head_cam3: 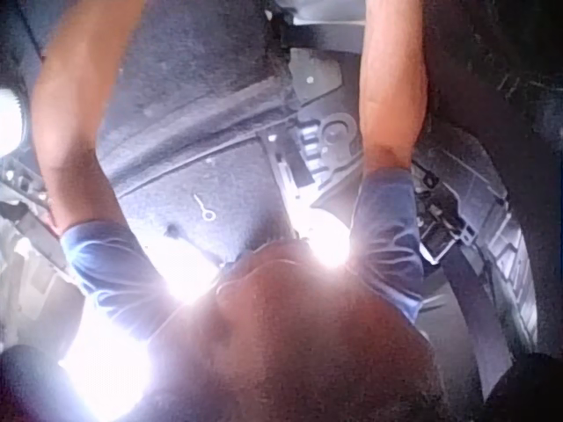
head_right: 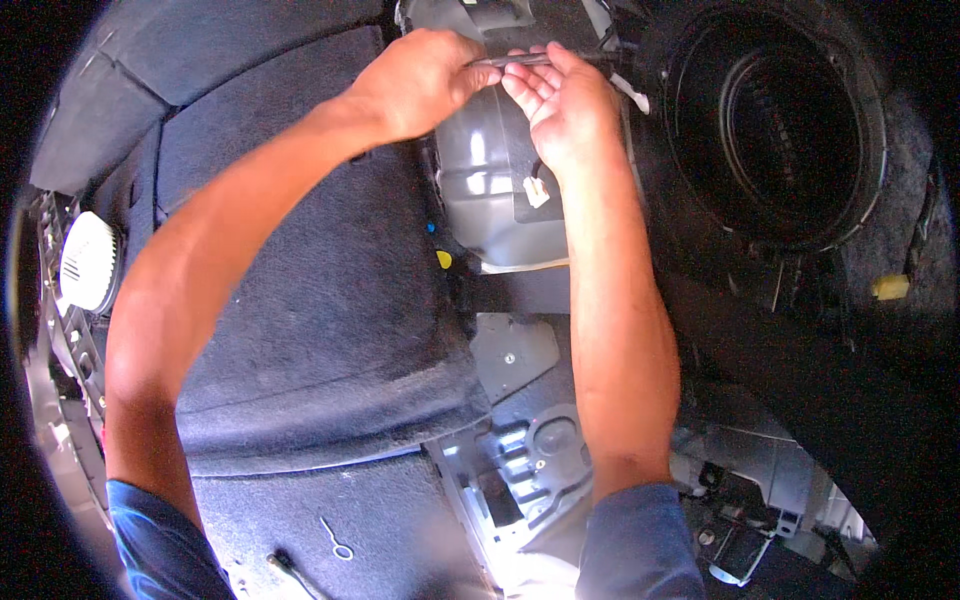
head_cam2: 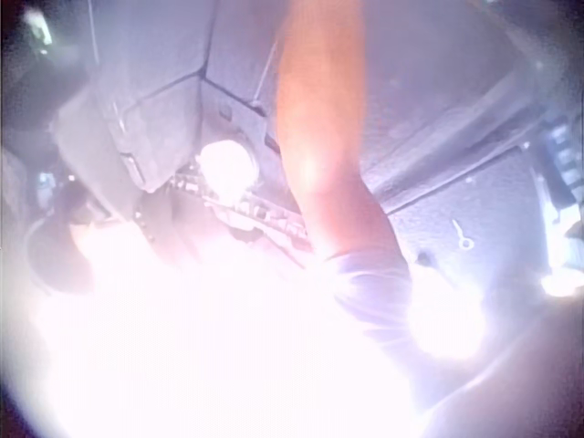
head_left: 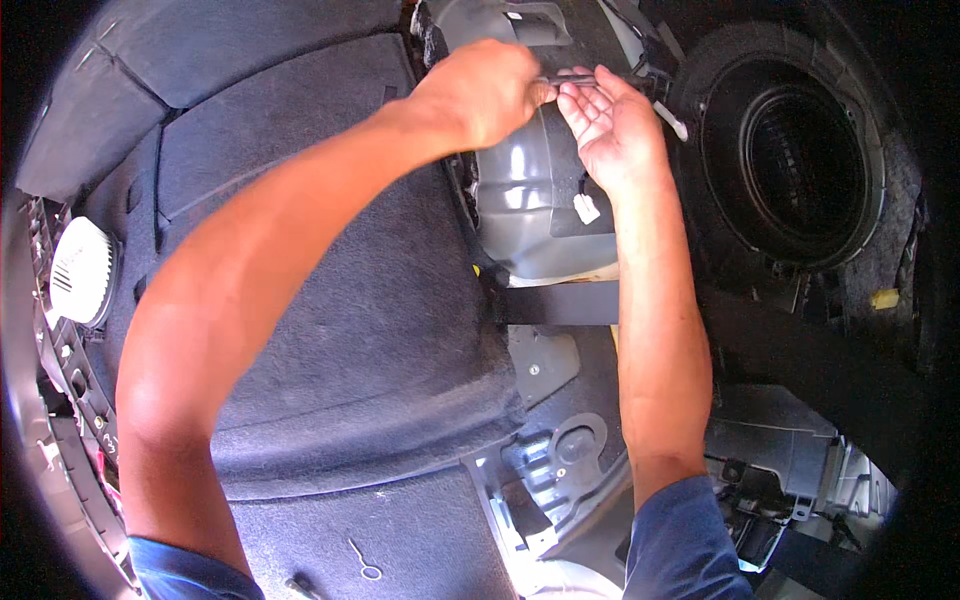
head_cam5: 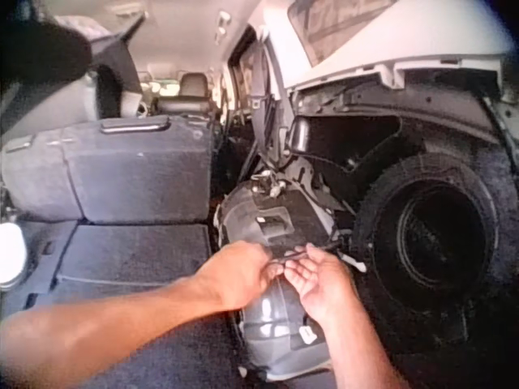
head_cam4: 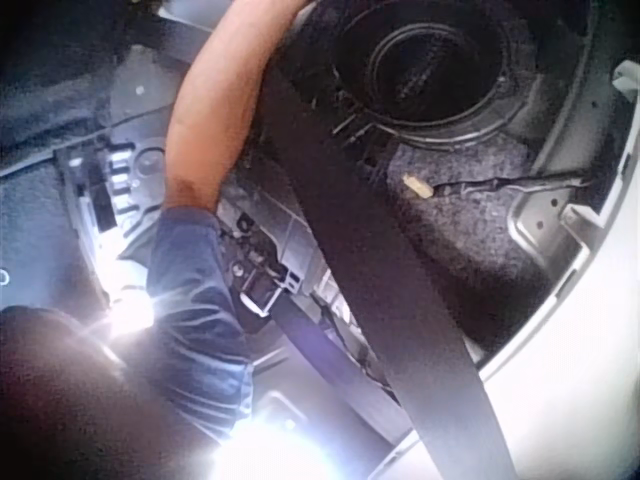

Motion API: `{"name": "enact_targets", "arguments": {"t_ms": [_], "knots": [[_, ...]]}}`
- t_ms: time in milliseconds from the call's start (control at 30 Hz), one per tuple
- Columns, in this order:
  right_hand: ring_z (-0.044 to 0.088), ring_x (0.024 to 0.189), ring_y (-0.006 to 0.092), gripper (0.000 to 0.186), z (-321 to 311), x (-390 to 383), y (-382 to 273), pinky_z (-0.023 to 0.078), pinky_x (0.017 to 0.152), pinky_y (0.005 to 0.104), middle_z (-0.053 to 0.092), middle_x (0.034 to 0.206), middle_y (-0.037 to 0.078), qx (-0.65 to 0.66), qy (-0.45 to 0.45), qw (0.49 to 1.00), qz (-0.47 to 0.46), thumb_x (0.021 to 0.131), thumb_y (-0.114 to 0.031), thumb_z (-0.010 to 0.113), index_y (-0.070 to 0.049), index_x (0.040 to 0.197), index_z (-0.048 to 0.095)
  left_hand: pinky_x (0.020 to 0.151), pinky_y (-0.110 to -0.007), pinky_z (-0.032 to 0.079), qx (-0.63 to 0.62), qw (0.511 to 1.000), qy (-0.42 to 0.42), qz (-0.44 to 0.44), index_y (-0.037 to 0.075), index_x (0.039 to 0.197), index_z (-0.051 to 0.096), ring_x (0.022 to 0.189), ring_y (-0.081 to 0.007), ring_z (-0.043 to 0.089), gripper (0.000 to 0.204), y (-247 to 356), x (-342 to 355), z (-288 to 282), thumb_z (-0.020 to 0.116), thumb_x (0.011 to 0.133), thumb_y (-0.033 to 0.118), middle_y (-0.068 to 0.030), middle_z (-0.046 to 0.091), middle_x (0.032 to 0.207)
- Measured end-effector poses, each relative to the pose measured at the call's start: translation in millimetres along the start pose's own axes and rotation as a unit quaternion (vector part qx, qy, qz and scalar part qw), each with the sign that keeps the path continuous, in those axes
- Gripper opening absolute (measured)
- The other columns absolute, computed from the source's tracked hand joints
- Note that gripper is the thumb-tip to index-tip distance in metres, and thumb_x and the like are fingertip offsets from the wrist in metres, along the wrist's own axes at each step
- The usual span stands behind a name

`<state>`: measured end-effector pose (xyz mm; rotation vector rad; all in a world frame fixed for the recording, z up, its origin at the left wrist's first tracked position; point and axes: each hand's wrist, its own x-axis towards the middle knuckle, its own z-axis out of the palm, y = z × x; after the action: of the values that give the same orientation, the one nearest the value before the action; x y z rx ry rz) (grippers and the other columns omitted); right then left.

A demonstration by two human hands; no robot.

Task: The person is removing vehicle trim and using a ratchet to work on internal components in the rear hatch area.

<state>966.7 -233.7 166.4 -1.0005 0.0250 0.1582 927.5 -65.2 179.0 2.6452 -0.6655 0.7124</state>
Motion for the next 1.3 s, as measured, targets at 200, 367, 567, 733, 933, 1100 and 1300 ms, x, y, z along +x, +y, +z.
{"name": "enact_targets", "arguments": {"t_ms": [200, 367, 567, 733, 933, 1100, 1300], "knots": [[0.062, 0.083, 0.0256, 0.03, -6, 0, -1, 0.057, 0.076, 0.0406, 0.059, 0.089, 0.015, -0.077, 0.049, 0.996, -0.001, 0.089, -0.024, 0.064, 0.002, 0.098, 0.054, 0.06, -0.04, 0.054, 0.12, 0.993, -0.001, -0.002, 0.003, 0.096, 0.063, 0.073, -0.0278, 0.067, 0.02, 20, -9, 2, 0.061, 0.083, 0.018, -0.0128, 0.068, 0.085], [0.062, 0.085, 0.0239, 0.02, -11, 7, 0, 0.055, 0.084, 0.0383, 0.06, 0.09, 0.012, -0.038, 0.046, 0.998, -0.007, 0.091, -0.018, 0.062, 0.0, 0.093, 0.054, 0.046, -0.028, 0.038, -0.444, 0.81, -0.257, -0.283, 0.0, 0.092, 0.065, 0.049, -0.01, 0.042, 0.044, 9, 5, -13, 0.06, 0.089, 0.043, 0.0005, 0.053, 0.067], [0.062, 0.092, 0.0332, 0.029, -7, 3, 0, 0.053, 0.086, 0.0467, 0.059, 0.097, 0.021, 0.065, -0.05, 0.996, 0.032, 0.09, -0.017, 0.059, 0.004, 0.107, 0.049, 0.043, -0.032, 0.042, -0.292, 0.925, -0.175, -0.168, 0.002, 0.09, 0.064, 0.047, -0.0169, 0.052, 0.034, 9, 0, 3, 0.056, 0.093, 0.034, -0.005, 0.054, 0.059], [0.063, 0.089, 0.0298, 0.03, -4, -3, 1, 0.055, 0.081, 0.044, 0.06, 0.095, 0.019, -0.081, 0.017, 0.996, 0.018, 0.088, -0.019, 0.065, 0.004, 0.104, 0.055, 0.066, -0.041, 0.056, 0.133, 0.991, -0.019, 0.012, 0.006, 0.091, 0.061, 0.075, -0.0306, 0.068, 0.015, 24, -13, 8, 0.059, 0.084, 0.019, -0.0149, 0.067, 0.075], [0.062, 0.088, 0.0281, 0.029, 2, -1, 4, 0.056, 0.078, 0.0404, 0.061, 0.096, 0.018, -0.072, 0.029, 0.997, -0.008, 0.085, -0.017, 0.068, 0.004, 0.101, 0.058, 0.053, -0.033, 0.047, -0.304, 0.942, -0.063, -0.13, 0.003, 0.091, 0.066, 0.056, -0.0186, 0.057, 0.029, -5, -8, 12, 0.064, 0.086, 0.031, -0.0052, 0.06, 0.068], [0.057, 0.104, 0.0325, 0.023, -3, -5, -1, 0.048, 0.095, 0.0435, 0.057, 0.106, 0.022, 0.043, -0.083, 0.996, -0.013, 0.094, -0.012, 0.052, 0.007, 0.107, 0.051, 0.056, -0.037, 0.052, -0.256, 0.947, -0.107, -0.164, 0.003, 0.095, 0.065, 0.063, -0.0243, 0.064, 0.026, 8, -3, 6, 0.06, 0.089, 0.028, -0.013, 0.065, 0.075], [0.057, 0.105, 0.0329, 0.035, -6, -8, 4, 0.05, 0.092, 0.0472, 0.056, 0.109, 0.023, -0.027, -0.033, 0.999, 0.02, 0.095, -0.022, 0.053, 0.008, 0.11, 0.046, 0.066, -0.045, 0.055, 0.115, 0.993, -0.015, -0.005, 0.006, 0.107, 0.061, 0.077, -0.0356, 0.067, 0.028, 26, -11, -2, 0.061, 0.081, 0.016, -0.019, 0.067, 0.083]]}}
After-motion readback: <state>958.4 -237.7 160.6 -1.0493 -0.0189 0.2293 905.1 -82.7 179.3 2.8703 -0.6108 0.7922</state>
